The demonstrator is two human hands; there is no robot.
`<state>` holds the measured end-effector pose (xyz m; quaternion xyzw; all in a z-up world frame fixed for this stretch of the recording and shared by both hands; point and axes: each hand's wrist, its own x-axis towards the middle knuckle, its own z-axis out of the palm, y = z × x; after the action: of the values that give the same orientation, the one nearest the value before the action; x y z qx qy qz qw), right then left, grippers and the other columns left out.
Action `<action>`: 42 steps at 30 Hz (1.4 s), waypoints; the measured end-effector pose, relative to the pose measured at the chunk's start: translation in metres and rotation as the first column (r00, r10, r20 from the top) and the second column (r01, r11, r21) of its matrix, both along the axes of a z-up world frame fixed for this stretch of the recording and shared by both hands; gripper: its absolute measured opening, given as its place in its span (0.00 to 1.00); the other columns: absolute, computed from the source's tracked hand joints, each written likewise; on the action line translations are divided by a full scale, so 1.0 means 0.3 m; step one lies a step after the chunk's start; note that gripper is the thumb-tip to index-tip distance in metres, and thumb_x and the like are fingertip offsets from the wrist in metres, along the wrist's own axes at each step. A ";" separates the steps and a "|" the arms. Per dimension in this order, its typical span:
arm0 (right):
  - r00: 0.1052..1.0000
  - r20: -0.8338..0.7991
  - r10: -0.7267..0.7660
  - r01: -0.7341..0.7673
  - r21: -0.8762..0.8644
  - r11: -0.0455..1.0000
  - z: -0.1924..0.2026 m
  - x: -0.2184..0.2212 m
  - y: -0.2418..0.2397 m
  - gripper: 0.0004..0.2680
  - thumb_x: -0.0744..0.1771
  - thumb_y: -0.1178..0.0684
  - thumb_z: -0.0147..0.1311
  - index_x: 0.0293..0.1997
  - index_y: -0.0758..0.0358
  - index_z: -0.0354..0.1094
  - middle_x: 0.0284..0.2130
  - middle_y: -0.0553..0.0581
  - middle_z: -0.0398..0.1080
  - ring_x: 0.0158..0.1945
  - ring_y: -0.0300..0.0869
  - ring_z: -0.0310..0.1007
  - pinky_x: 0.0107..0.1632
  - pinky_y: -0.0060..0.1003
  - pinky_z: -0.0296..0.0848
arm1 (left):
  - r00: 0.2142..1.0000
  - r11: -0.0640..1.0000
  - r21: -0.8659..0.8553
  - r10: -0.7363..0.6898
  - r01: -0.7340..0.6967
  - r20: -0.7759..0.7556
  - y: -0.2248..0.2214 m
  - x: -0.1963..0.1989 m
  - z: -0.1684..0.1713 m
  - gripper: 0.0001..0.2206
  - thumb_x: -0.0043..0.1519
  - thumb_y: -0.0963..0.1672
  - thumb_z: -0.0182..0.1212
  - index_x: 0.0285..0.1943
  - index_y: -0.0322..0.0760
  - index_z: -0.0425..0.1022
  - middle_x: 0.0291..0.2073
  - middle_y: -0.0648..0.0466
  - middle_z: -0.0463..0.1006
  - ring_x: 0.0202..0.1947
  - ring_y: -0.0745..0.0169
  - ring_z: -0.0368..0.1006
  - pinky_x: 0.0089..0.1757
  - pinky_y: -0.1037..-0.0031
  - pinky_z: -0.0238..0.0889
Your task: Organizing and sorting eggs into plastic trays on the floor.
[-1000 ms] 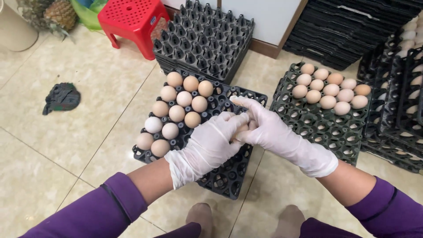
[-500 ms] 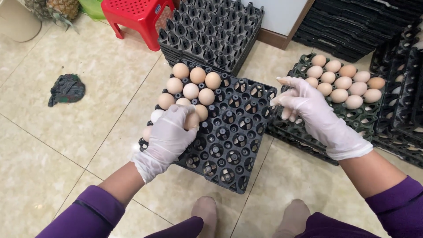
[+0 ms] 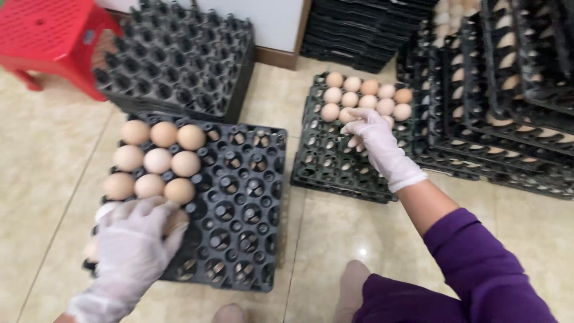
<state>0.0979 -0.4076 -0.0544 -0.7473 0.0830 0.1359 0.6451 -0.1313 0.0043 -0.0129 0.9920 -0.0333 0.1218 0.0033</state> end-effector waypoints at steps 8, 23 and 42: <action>0.908 0.299 -0.294 0.384 -0.313 0.868 -0.210 0.131 -0.403 0.12 0.67 0.55 0.55 0.56 0.64 0.66 0.39 0.55 0.71 0.27 0.37 0.68 0.27 0.30 0.70 | 1.000 0.987 -0.160 0.023 -0.021 0.011 0.003 0.049 -0.003 0.19 0.50 0.49 0.69 0.52 0.49 0.81 0.45 0.54 0.81 0.39 0.47 0.75 0.44 0.61 0.68; 0.990 0.122 -0.075 0.142 -0.782 0.607 -0.285 0.187 -0.322 0.21 0.64 0.44 0.54 0.62 0.64 0.65 0.48 0.67 0.74 0.49 0.60 0.73 0.50 0.47 0.69 | 0.990 0.922 -0.360 -0.125 0.141 0.068 -0.181 0.155 0.079 0.15 0.52 0.42 0.67 0.49 0.46 0.82 0.50 0.58 0.81 0.42 0.55 0.76 0.44 0.66 0.68; 0.824 0.260 0.504 -0.509 -0.052 0.859 0.226 -0.183 0.294 0.33 0.58 0.66 0.55 0.74 0.58 0.55 0.28 0.49 0.65 0.26 0.32 0.56 0.30 0.23 0.55 | 0.931 0.720 -0.658 -0.357 0.223 -0.075 -0.303 0.131 0.177 0.33 0.54 0.42 0.61 0.73 0.36 0.60 0.62 0.44 0.71 0.56 0.45 0.72 0.51 0.66 0.67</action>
<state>0.0430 -0.3194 0.0135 -0.7472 -0.2064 0.2021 0.5985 -0.0919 -0.0865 0.0403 0.9203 -0.1450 0.0250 0.3626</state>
